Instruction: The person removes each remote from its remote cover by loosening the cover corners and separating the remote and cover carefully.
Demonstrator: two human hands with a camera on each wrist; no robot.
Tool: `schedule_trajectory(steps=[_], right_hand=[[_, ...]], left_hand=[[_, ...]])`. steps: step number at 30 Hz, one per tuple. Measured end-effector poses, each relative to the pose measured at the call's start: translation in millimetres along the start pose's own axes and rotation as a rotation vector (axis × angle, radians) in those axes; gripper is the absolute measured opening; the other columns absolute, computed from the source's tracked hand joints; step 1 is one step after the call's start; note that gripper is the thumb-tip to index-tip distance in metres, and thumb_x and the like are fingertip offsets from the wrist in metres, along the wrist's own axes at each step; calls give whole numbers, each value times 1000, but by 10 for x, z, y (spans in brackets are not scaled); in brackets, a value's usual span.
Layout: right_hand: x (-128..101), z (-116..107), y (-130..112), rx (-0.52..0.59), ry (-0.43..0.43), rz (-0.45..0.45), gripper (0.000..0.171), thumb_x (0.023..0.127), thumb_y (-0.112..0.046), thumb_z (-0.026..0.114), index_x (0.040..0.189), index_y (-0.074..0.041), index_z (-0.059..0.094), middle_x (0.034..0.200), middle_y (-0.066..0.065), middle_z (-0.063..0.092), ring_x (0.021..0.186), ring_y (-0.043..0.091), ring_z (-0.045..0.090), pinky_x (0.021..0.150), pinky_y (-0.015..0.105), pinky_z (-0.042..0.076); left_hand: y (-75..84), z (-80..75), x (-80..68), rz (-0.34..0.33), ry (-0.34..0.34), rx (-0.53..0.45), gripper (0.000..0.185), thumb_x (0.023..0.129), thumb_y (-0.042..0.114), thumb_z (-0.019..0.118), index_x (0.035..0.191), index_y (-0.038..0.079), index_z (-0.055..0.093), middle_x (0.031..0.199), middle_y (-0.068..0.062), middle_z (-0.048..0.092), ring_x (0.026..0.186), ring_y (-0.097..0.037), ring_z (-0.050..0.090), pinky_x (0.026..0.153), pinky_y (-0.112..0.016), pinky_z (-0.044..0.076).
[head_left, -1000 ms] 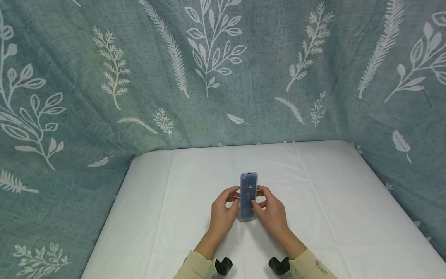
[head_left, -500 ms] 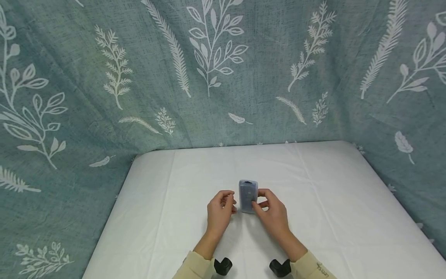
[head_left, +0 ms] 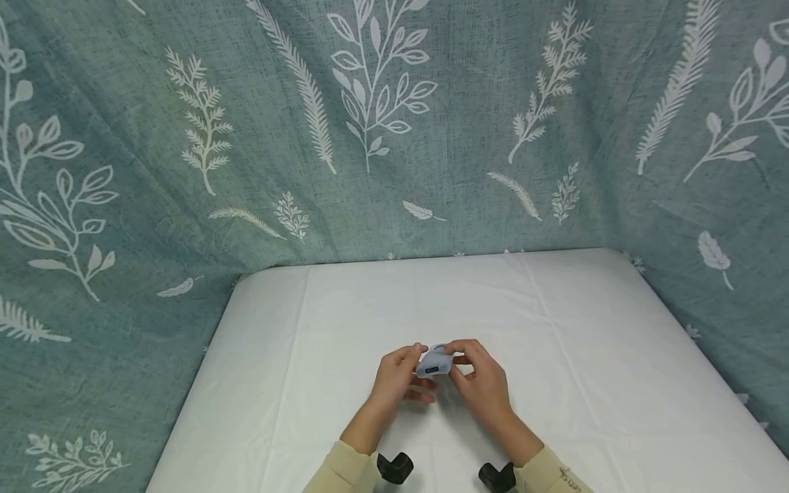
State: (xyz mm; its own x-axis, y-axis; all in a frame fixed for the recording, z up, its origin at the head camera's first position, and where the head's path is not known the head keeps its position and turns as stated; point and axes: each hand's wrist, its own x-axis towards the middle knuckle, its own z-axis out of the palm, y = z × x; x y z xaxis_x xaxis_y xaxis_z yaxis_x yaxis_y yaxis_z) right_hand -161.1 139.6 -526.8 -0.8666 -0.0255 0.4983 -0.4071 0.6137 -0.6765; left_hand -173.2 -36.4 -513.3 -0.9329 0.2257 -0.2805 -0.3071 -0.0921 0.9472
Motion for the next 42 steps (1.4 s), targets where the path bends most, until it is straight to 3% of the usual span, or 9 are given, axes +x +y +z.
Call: schedule_trajectory(steps=[5, 13, 17, 23, 30, 33, 38, 42], right_hand=[[3, 16, 38, 21, -8, -36, 34, 81, 3, 77, 101, -22, 64, 110, -7, 66, 87, 17, 74, 58, 16, 54], [-61, 49, 121, 93, -72, -43, 37, 80, 9, 74, 99, -21, 62, 115, -7, 62, 93, 14, 69, 61, 19, 54], [-69, 50, 129, 84, -85, -56, 36, 79, 11, 73, 95, -19, 62, 119, 0, 63, 95, 15, 68, 61, 19, 53], [-7, 5, 100, 127, -128, -33, 34, 86, 13, 63, 105, -16, 63, 126, 4, 59, 100, 18, 67, 65, 21, 54], [76, -106, 65, 260, -95, 111, 33, 96, 8, 52, 121, -11, 61, 121, 3, 62, 93, 26, 71, 64, 27, 58], [130, -153, 19, 306, -104, 187, 29, 100, 2, 52, 125, -10, 59, 125, 10, 62, 95, 28, 70, 66, 30, 60], [234, -188, -44, 338, -150, 255, 35, 103, -2, 50, 137, -7, 53, 133, 21, 61, 100, 31, 70, 69, 37, 61], [285, -182, -48, 349, -186, 271, 42, 103, -7, 52, 145, -11, 47, 138, 22, 58, 106, 33, 69, 72, 38, 61]], left_hand=[[0, -18, 23, -21, 4, -11, 46, 99, 39, 61, 128, 3, 64, 104, -11, 74, 83, -29, 76, 66, -39, 63], [-76, -32, 18, -43, 30, 16, 42, 99, 30, 63, 134, 7, 61, 109, -12, 74, 81, -14, 71, 64, -31, 61], [-91, -36, 10, -24, 50, 39, 41, 97, 23, 64, 136, 10, 60, 103, -7, 76, 75, -10, 68, 56, -23, 53], [-39, -23, 29, 21, 65, 7, 43, 94, 12, 67, 136, 18, 59, 86, 5, 71, 67, -9, 65, 49, -24, 49], [-4, -21, 8, 43, 81, 32, 56, 94, 9, 68, 144, 25, 49, 89, 3, 70, 65, -12, 62, 45, -25, 48], [-3, -27, 3, 58, 99, 45, 60, 93, 8, 68, 148, 20, 46, 95, -3, 71, 67, -12, 63, 45, -26, 49], [-12, -39, 24, 64, 101, 67, 47, 91, 8, 70, 137, 9, 57, 107, -7, 73, 75, -9, 64, 51, -29, 52], [-46, -50, 42, 61, 85, 84, 42, 89, 5, 70, 130, 9, 62, 107, -5, 73, 79, -8, 64, 54, -31, 55]])
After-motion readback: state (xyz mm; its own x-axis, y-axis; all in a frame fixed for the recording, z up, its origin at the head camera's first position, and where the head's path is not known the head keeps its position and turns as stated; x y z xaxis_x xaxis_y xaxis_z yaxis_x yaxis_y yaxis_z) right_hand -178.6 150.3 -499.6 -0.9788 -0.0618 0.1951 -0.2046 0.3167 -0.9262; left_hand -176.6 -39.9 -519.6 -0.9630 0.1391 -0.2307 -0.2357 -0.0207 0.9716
